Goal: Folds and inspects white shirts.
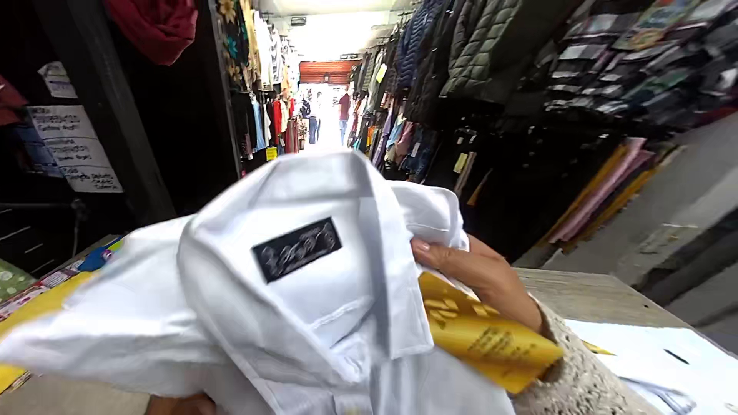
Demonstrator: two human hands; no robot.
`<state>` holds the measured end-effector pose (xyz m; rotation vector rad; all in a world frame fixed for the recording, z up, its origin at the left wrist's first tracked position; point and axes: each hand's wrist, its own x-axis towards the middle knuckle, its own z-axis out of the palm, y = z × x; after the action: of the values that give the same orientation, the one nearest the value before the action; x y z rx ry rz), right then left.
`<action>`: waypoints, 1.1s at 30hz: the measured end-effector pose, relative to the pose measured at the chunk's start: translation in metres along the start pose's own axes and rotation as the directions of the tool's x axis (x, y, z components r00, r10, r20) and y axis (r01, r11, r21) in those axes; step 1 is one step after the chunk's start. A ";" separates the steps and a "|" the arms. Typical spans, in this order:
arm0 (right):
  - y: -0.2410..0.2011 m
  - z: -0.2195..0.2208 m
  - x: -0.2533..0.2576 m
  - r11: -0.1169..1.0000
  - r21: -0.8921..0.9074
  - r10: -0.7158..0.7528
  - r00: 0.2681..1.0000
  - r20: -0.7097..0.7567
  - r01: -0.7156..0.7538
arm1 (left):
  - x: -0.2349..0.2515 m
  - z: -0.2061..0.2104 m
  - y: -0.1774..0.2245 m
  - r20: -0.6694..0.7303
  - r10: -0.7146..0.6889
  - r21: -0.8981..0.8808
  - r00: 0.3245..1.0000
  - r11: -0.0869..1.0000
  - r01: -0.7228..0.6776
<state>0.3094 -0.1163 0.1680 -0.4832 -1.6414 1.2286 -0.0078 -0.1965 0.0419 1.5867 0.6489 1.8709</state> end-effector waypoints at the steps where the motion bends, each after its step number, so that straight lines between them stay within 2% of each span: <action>1: 0.020 -0.026 -0.003 0.996 0.084 0.006 1.000 0.029 -0.009 | 0.007 0.017 0.001 0.019 -0.060 -0.051 0.998 0.997 0.061; 3: 0.066 -0.075 -0.014 0.977 0.214 -0.025 0.995 0.096 0.004 | 0.026 0.051 0.011 -0.058 -0.129 -0.034 0.990 0.991 0.127; 5: 0.071 -0.092 -0.028 0.969 0.219 0.136 0.988 -0.070 -0.118 | 0.048 0.070 0.002 -0.057 -0.334 0.056 0.941 0.940 0.337; 6: 0.062 -0.089 -0.036 0.952 0.206 0.272 0.936 -0.223 -0.228 | 0.058 0.075 -0.011 -0.038 -0.476 0.141 0.879 0.868 0.476; 8: 0.060 -0.086 -0.051 0.878 0.165 0.466 0.721 -0.512 -0.450 | 0.068 0.076 -0.050 0.020 -0.718 0.366 0.695 0.652 0.664; 9: 0.070 -0.094 -0.067 0.833 0.162 0.520 0.649 -0.556 -0.529 | 0.068 0.077 -0.063 0.016 -0.819 0.465 0.574 0.514 0.721; 10: 0.078 -0.102 -0.085 0.802 0.162 0.558 0.626 -0.545 -0.575 | 0.065 0.078 -0.073 -0.019 -0.878 0.521 0.478 0.399 0.755; 11: 0.081 -0.107 -0.102 0.787 0.153 0.572 0.615 -0.542 -0.597 | 0.062 0.074 -0.081 -0.041 -0.898 0.536 0.438 0.350 0.768; 12: 0.082 -0.110 -0.116 0.777 0.118 0.572 0.615 -0.542 -0.618 | 0.057 0.069 -0.085 -0.053 -0.894 0.527 0.445 0.353 0.773; 13: 0.081 -0.112 -0.129 0.768 0.073 0.567 0.624 -0.537 -0.636 | 0.054 0.065 -0.087 -0.057 -0.875 0.523 0.480 0.383 0.761; 15: 0.081 -0.117 -0.143 0.752 -0.018 0.553 0.644 -0.528 -0.659 | 0.053 0.058 -0.092 -0.049 -0.812 0.580 0.582 0.451 0.678; 19: 0.098 -0.137 -0.121 0.717 -0.227 0.502 0.714 -0.488 -0.659 | 0.077 0.063 -0.117 -0.042 -0.731 0.625 0.681 0.512 0.589; 23: 0.117 -0.145 -0.067 0.656 -0.266 0.544 0.687 -0.483 -0.707 | 0.117 0.081 -0.160 -0.021 -0.765 0.600 0.643 0.505 0.621; 25: 0.131 -0.151 -0.047 0.656 -0.256 0.569 0.688 -0.451 -0.710 | 0.130 0.088 -0.185 0.020 -0.763 0.655 0.646 0.498 0.568; 26: 0.136 -0.153 -0.039 0.660 -0.261 0.576 0.697 -0.426 -0.705 | 0.135 0.093 -0.189 0.056 -0.778 0.691 0.625 0.482 0.539; 29: 0.133 -0.157 -0.027 0.700 -0.280 0.587 0.752 -0.300 -0.657 | 0.153 0.106 -0.176 0.196 -0.849 0.788 0.491 0.434 0.436; 30: 0.129 -0.161 -0.026 0.715 -0.305 0.573 0.777 -0.260 -0.629 | 0.160 0.107 -0.170 0.222 -0.855 0.816 0.468 0.426 0.391; 31: 0.124 -0.165 -0.025 0.729 -0.342 0.544 0.806 -0.235 -0.592 | 0.167 0.107 -0.163 0.230 -0.853 0.837 0.469 0.419 0.352; 33: 0.113 -0.169 -0.023 0.753 -0.404 0.470 0.854 -0.223 -0.520 | 0.178 0.103 -0.151 0.251 -0.816 0.848 0.521 0.445 0.288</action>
<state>0.4411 -0.0058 0.0571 -1.3342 -1.7640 1.1508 0.0934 0.0353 0.0777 1.9169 1.5049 0.3840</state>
